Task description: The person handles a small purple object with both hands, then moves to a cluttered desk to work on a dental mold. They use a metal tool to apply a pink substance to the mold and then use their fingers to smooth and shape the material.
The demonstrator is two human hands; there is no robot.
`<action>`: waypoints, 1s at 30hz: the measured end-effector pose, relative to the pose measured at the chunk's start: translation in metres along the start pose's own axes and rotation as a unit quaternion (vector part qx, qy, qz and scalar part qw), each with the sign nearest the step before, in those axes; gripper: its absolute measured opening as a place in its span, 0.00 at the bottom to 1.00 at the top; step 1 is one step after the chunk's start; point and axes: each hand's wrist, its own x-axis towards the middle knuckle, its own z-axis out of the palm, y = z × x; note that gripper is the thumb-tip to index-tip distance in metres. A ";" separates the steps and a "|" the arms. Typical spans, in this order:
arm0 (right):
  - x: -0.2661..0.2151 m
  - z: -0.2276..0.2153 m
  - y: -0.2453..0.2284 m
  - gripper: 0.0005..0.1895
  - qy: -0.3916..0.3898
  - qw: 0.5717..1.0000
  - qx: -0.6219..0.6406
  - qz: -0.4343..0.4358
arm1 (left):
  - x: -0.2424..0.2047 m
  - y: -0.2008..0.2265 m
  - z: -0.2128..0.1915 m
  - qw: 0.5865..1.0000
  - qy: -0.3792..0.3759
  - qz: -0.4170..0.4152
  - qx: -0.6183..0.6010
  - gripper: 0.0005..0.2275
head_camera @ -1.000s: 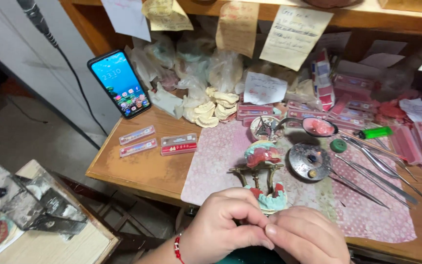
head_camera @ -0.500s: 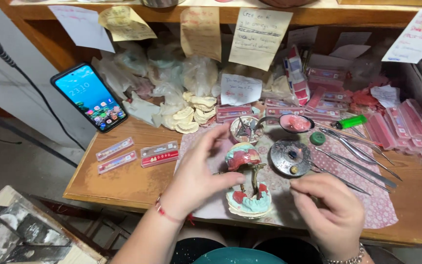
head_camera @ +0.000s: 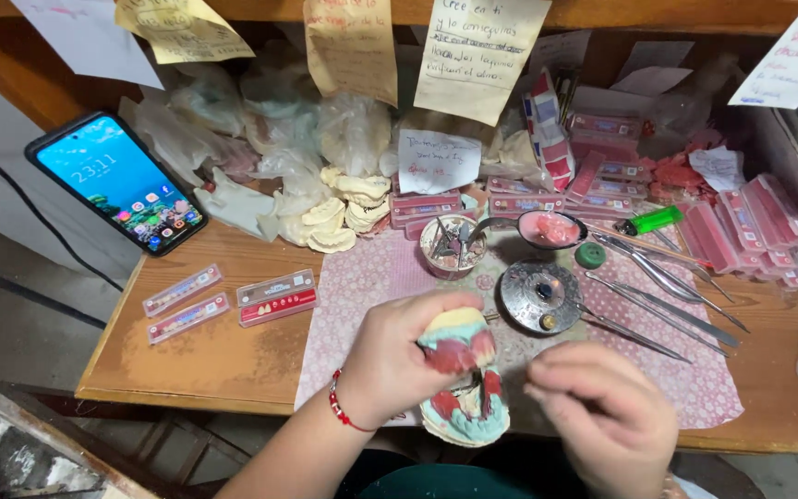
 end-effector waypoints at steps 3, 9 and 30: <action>0.028 -0.009 0.022 0.11 -0.250 0.941 0.085 -0.212 | -0.002 0.001 -0.001 0.999 0.000 0.028 0.037 0.15; 0.015 0.033 -0.005 0.07 -0.029 0.969 -0.009 -0.247 | -0.005 -0.002 -0.003 0.997 -0.010 0.056 0.055 0.17; 0.018 0.046 -0.021 0.06 -0.004 0.986 0.051 -0.157 | 0.001 0.008 -0.009 0.989 -0.020 0.142 0.030 0.14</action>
